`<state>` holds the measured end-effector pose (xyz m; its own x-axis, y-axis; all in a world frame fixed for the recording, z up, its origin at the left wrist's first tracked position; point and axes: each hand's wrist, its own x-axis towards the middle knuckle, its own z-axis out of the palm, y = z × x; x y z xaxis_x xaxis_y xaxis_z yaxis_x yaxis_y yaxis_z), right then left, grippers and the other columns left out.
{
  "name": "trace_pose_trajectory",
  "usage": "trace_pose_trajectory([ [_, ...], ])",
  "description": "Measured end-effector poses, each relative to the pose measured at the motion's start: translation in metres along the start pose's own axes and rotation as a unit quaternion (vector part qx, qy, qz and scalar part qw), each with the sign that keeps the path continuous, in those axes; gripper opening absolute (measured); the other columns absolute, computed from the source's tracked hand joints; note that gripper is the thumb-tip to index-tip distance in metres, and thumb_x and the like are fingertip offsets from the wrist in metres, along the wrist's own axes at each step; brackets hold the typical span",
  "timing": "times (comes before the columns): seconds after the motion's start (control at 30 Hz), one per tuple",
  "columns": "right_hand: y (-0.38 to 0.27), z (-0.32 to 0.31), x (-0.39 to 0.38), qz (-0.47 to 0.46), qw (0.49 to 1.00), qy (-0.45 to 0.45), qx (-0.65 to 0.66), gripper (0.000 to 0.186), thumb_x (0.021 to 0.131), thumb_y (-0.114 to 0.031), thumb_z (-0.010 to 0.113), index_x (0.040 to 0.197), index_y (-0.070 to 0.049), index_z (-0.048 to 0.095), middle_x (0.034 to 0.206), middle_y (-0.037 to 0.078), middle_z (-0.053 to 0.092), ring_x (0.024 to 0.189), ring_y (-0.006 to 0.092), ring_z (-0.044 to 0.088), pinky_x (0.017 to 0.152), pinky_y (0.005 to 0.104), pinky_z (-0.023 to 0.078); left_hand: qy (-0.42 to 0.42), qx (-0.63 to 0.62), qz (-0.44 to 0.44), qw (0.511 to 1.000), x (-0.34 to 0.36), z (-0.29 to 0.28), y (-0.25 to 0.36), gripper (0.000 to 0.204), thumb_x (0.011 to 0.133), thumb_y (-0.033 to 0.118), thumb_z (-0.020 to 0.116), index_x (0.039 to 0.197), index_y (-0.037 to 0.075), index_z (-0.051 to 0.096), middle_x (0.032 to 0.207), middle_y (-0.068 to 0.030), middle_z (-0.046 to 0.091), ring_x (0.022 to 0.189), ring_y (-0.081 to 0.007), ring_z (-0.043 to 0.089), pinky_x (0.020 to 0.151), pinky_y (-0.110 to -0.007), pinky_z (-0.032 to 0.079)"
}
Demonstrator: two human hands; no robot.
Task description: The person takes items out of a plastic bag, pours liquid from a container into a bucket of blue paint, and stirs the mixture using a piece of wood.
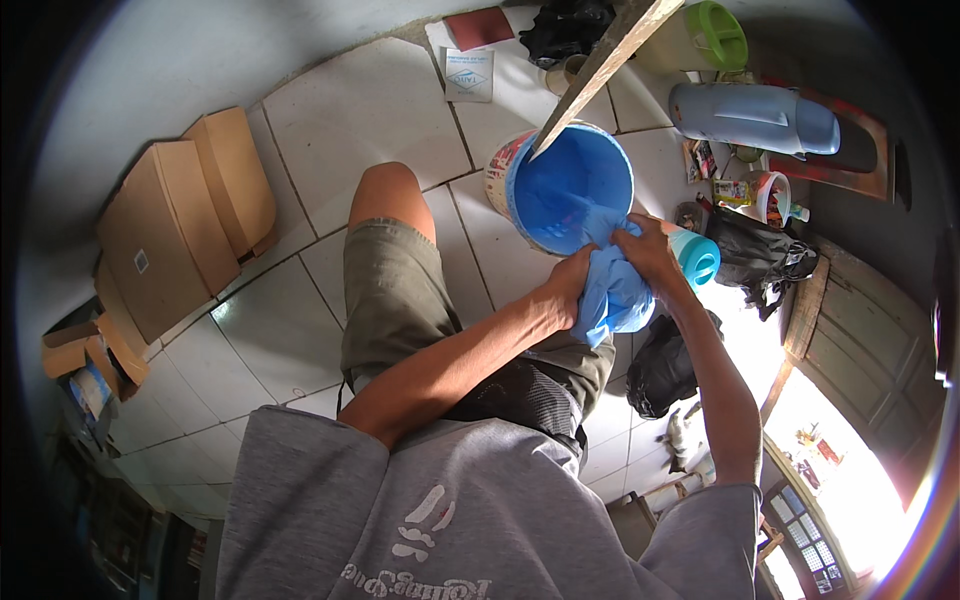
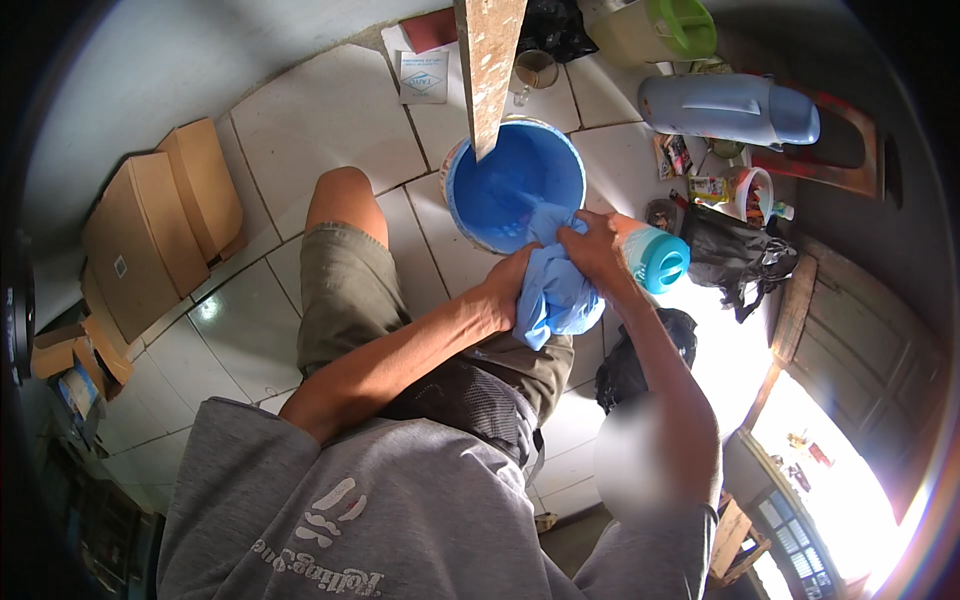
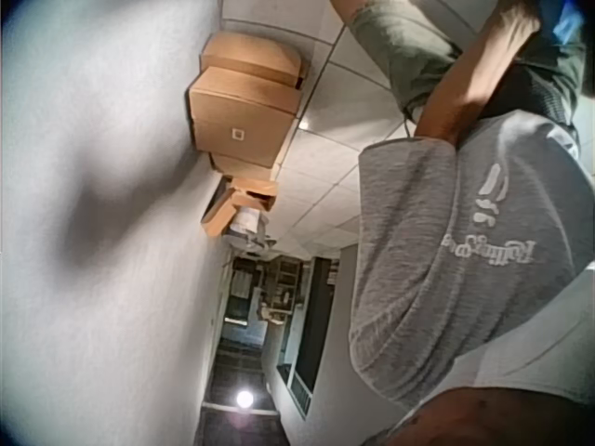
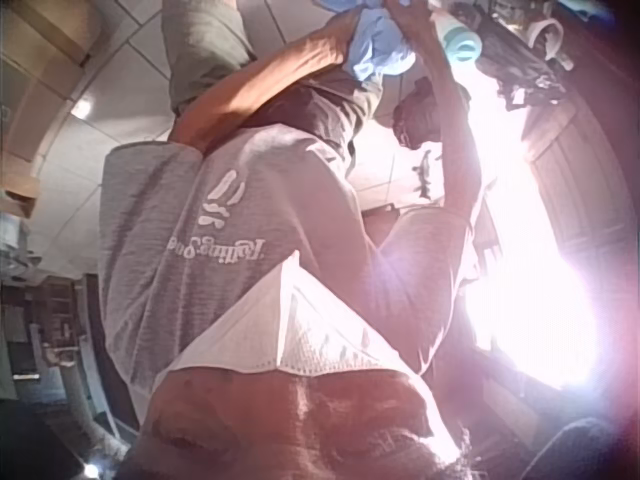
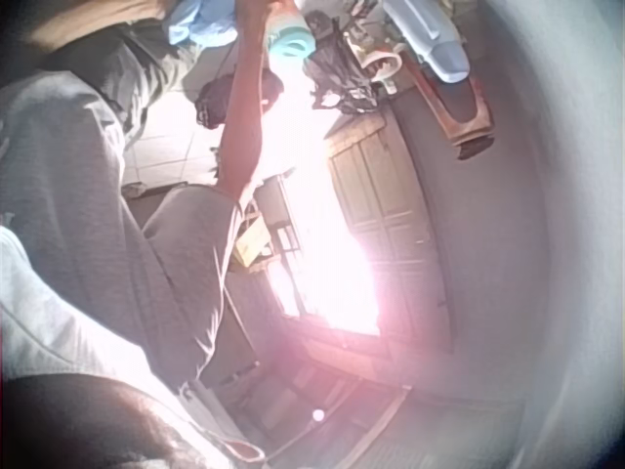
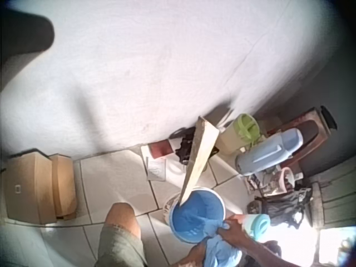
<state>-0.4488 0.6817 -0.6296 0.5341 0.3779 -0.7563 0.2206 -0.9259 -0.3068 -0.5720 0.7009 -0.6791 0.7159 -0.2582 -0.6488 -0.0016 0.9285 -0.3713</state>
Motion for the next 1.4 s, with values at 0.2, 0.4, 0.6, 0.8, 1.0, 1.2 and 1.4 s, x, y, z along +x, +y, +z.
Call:
trace_pose_trajectory([
  [0.2,0.011,0.005,0.003,-0.014,0.998,0.044,-0.038,0.051,0.068,-0.024,0.056,0.109,0.006,0.053,0.089,0.023,0.061,0.083,0.0268,0.061,0.073,0.0332,0.047,0.024,0.008,0.016,1.000,0.000,-0.004,-0.004,0.027,0.086,0.025,0.043,0.102,0.003,0.049,0.091,-0.0097,0.058,0.080,-0.0197,0.060,0.073,-0.035,0.052],
  [0.4,0.009,0.008,-0.002,-0.016,0.997,0.054,-0.044,0.054,0.066,-0.031,0.066,0.105,0.005,0.057,0.091,0.019,0.061,0.077,0.0207,0.061,0.069,0.0307,0.048,0.021,0.032,0.026,0.999,0.000,-0.009,-0.009,0.036,0.087,0.033,0.045,0.107,0.003,0.048,0.095,-0.0090,0.058,0.085,-0.0195,0.059,0.076,-0.034,0.050],
  [0.6,0.016,0.009,0.002,-0.027,0.997,0.062,-0.044,0.056,0.065,-0.032,0.067,0.105,0.005,0.057,0.098,0.022,0.059,0.081,0.0234,0.061,0.072,0.0315,0.048,0.028,0.055,0.021,0.998,0.002,-0.010,-0.013,0.042,0.087,0.041,0.046,0.108,0.005,0.050,0.096,-0.0088,0.058,0.085,-0.0192,0.058,0.075,-0.033,0.050],
  [0.8,-0.001,0.008,-0.004,-0.004,0.999,0.033,-0.014,0.055,0.065,-0.029,0.066,0.107,0.004,0.056,0.103,0.023,0.056,0.086,0.0262,0.060,0.075,0.0327,0.048,0.089,0.089,0.035,0.991,0.004,-0.010,-0.009,0.040,0.086,0.037,0.046,0.106,0.002,0.051,0.094,-0.0094,0.058,0.083,-0.0192,0.058,0.072,-0.033,0.049],
  [1.0,0.026,0.023,0.009,-0.077,0.988,0.134,-0.020,0.041,0.064,-0.024,0.057,0.096,0.002,0.061,0.071,0.020,0.062,0.067,0.0226,0.062,0.064,0.0318,0.048,0.120,0.087,0.041,0.988,0.009,-0.010,-0.010,0.036,0.085,0.031,0.046,0.103,0.000,0.052,0.090,-0.0097,0.058,0.079,-0.0193,0.060,0.069,-0.033,0.050],
  [1.2,0.032,0.023,0.010,-0.056,0.993,0.101,-0.002,0.041,0.065,-0.027,0.058,0.095,0.001,0.062,0.074,0.019,0.063,0.071,0.0266,0.062,0.069,0.0336,0.048,0.139,0.109,0.060,0.982,0.014,-0.016,-0.013,0.041,0.084,0.034,0.048,0.103,-0.003,0.051,0.090,-0.0116,0.058,0.077,-0.0197,0.060,0.067,-0.032,0.050],
  [1.4,0.034,0.024,0.015,-0.029,0.995,0.099,-0.002,0.043,0.068,-0.033,0.061,0.094,0.001,0.063,0.080,0.021,0.063,0.077,0.0309,0.062,0.072,0.0363,0.047,0.177,0.143,0.062,0.972,0.008,-0.009,-0.014,0.061,0.081,0.046,0.048,0.108,-0.008,0.049,0.095,-0.0150,0.058,0.081,-0.0218,0.059,0.070,-0.032,0.048],
])
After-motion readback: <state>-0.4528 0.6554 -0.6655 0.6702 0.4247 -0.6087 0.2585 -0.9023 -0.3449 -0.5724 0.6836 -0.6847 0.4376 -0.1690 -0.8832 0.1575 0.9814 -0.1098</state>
